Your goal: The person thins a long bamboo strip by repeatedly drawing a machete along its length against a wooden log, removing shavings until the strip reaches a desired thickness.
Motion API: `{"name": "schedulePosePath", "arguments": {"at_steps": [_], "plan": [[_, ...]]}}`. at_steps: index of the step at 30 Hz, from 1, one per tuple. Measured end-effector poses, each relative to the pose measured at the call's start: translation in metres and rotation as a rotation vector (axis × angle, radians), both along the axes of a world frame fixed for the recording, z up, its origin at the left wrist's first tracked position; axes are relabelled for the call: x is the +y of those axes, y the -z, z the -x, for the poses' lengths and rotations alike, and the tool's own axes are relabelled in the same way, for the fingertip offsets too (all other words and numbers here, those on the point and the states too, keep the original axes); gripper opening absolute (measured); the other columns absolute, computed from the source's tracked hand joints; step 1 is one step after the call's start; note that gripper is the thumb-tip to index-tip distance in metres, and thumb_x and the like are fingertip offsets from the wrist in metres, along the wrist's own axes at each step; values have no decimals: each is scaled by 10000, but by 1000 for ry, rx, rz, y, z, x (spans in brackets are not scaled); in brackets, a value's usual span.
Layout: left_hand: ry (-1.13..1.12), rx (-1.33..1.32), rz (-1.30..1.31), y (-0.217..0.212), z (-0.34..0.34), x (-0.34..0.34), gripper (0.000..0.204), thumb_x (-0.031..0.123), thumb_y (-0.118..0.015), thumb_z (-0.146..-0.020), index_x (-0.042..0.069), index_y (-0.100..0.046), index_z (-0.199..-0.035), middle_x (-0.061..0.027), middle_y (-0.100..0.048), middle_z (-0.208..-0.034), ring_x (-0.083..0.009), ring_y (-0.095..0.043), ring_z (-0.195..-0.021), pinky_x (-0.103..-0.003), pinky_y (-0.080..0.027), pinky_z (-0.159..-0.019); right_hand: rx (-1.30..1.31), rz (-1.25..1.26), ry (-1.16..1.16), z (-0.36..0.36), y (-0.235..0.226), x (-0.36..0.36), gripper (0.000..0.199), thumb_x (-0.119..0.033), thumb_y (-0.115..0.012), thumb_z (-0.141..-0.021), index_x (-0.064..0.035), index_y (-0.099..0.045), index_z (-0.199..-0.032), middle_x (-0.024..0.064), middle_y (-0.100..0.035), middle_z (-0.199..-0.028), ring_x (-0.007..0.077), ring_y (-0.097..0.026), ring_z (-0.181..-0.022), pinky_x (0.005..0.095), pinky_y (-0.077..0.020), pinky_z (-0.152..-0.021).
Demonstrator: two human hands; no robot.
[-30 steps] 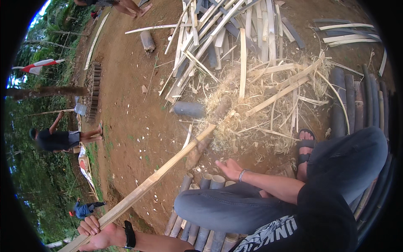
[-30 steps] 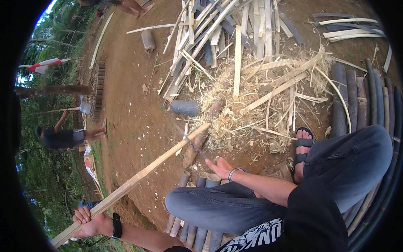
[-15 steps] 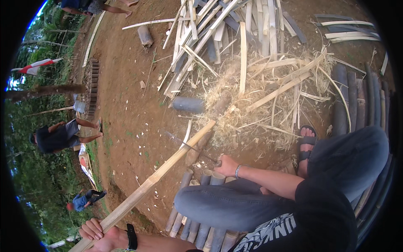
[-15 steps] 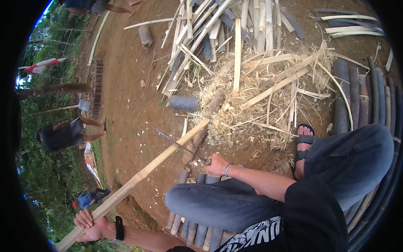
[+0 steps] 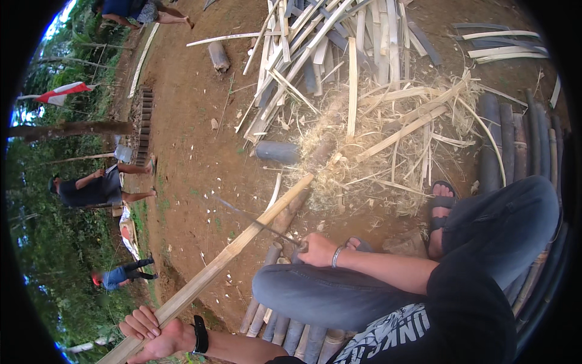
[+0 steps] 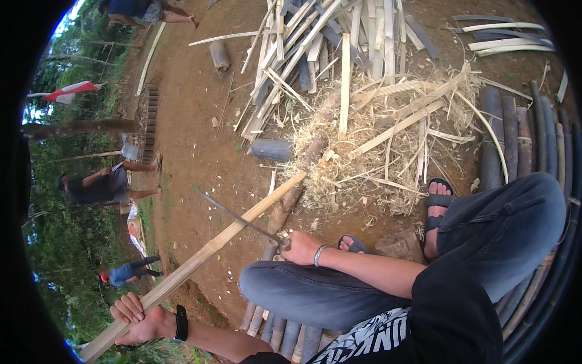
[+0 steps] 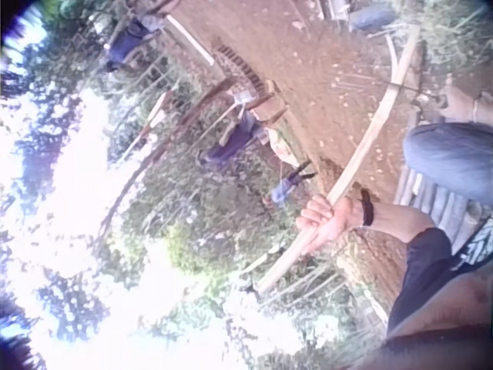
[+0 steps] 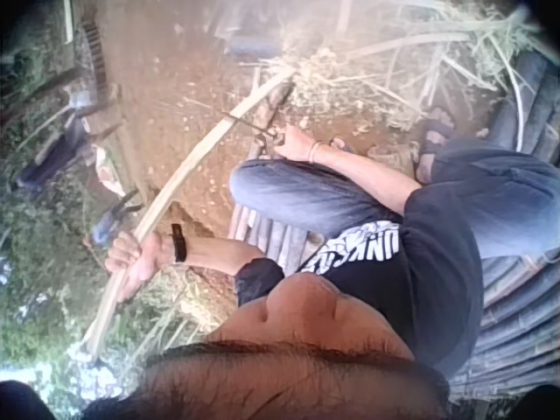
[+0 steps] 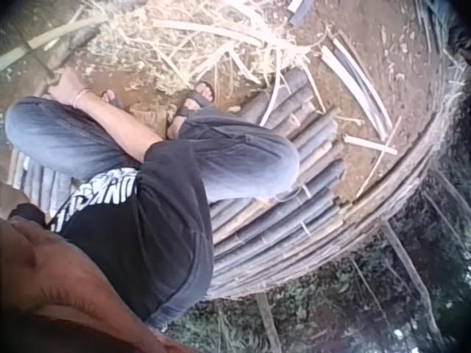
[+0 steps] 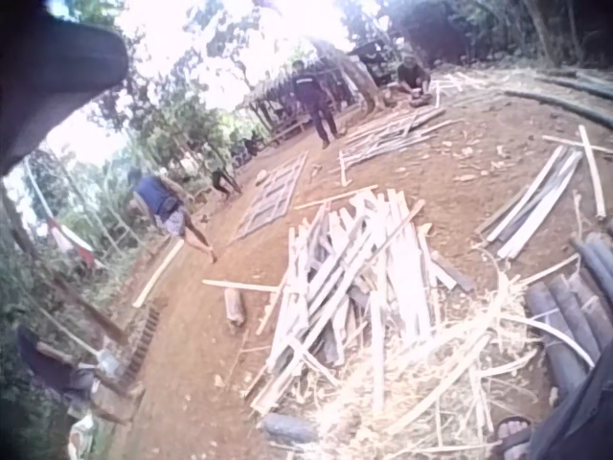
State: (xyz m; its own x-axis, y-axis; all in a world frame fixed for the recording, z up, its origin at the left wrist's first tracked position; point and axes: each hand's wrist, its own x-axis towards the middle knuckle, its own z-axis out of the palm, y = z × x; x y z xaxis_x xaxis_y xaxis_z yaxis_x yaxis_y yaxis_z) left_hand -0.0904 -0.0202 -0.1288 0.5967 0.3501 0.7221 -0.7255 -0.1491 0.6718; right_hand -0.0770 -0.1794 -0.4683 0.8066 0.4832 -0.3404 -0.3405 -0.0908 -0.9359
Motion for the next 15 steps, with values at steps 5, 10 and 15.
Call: {"name": "schedulePosePath", "arguments": {"at_steps": [5,10,15], "plan": [[22,-14,10,-4,-6,-2,612,687,-448,-830,126,-297,-640,15,-284,-519,-86,-275,-416,-211,-212,-406,215,135,87,-11,74,-13,324,-206,-665,-679,95,-583,-595,187,-564,-518,247,-605,-484,368,-469,-473],[3,27,4,-4,-6,12,612,690,-434,-834,128,-294,-637,17,-278,-510,-86,-276,-412,-210,-216,-404,-33,-45,27,3,-16,10,308,-215,-655,-678,81,-582,-639,261,-570,-579,343,-613,-557,410,-494,-601],[5,31,24,-5,-11,14,601,684,-421,-835,133,-291,-633,18,-273,-498,-86,-275,-407,-210,-221,-405,52,13,150,3,63,-3,286,-229,-659,-695,54,-633,-662,218,-616,-613,298,-632,-560,397,-495,-573]]}}
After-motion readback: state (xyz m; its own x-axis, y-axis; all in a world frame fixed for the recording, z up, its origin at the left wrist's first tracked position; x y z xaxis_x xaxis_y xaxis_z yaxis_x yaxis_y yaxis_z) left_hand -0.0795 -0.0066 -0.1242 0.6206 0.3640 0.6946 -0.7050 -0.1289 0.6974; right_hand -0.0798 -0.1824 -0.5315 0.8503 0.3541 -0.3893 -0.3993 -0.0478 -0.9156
